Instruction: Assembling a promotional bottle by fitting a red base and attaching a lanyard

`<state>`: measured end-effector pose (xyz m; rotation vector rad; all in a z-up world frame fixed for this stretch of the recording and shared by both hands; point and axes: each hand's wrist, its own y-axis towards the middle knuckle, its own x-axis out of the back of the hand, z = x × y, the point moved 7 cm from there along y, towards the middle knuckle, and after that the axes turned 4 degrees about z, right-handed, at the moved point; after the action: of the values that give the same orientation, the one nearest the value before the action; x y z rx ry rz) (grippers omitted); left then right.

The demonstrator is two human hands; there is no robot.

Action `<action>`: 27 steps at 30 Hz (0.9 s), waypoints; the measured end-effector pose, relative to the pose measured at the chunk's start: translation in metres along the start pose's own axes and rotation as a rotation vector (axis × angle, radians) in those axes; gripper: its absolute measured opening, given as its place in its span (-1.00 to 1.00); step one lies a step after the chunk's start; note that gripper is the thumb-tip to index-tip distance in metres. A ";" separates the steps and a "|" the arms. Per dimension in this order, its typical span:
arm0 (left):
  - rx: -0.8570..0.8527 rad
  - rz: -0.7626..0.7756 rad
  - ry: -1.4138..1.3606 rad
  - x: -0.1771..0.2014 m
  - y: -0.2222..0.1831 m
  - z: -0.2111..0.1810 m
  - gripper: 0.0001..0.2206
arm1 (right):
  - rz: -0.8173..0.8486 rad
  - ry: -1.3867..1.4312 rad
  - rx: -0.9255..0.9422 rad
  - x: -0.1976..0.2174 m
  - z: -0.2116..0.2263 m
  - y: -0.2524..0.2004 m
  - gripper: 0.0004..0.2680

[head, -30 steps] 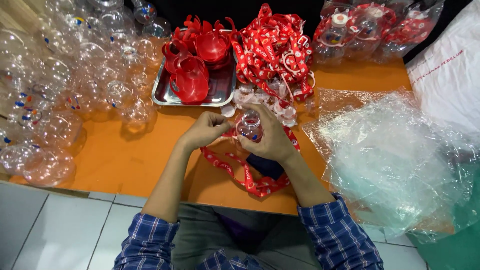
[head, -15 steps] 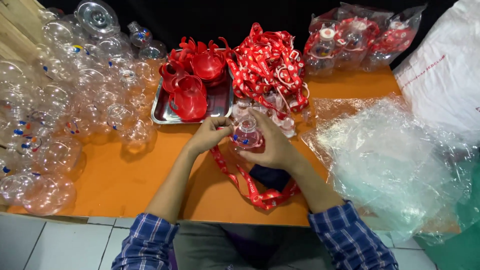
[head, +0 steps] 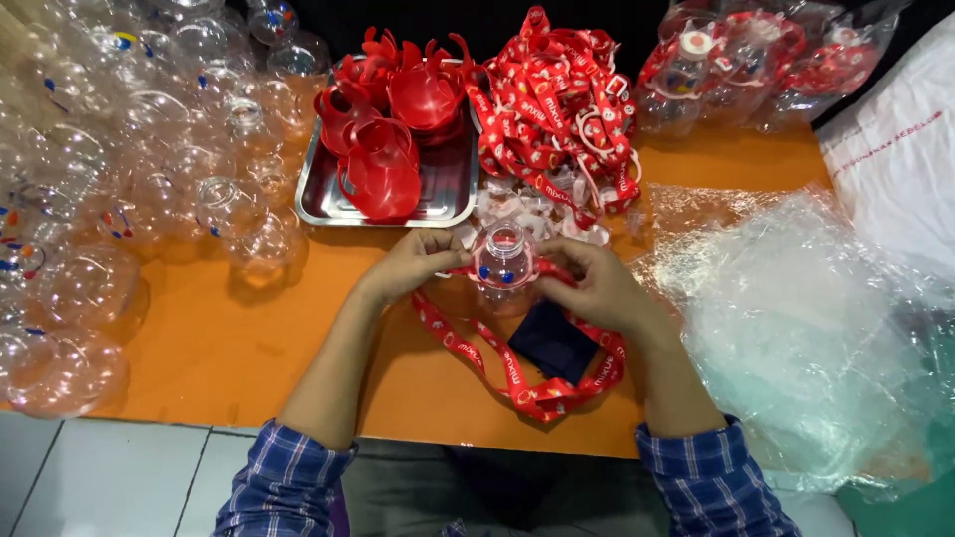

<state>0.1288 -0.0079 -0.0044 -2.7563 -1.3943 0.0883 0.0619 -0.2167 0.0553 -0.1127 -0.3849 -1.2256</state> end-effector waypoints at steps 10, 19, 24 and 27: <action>0.085 0.091 -0.108 0.039 -0.036 -0.018 -0.74 | -0.020 0.209 -0.062 0.023 -0.021 0.000 -0.73; -0.060 0.038 -0.384 0.102 -0.048 0.005 -0.62 | 0.050 0.728 -0.096 0.049 -0.063 -0.009 -0.67; 0.063 0.046 -0.330 0.102 -0.059 0.011 -0.68 | 0.092 0.744 -0.162 0.049 -0.071 -0.012 -0.74; 0.096 0.008 -0.308 0.117 -0.056 0.035 -0.67 | 0.081 0.746 -0.167 0.048 -0.063 -0.012 -0.73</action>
<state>0.1508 0.1199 -0.0389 -2.7553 -1.3965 0.5864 0.0790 -0.2822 0.0117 0.1845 0.3683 -1.1308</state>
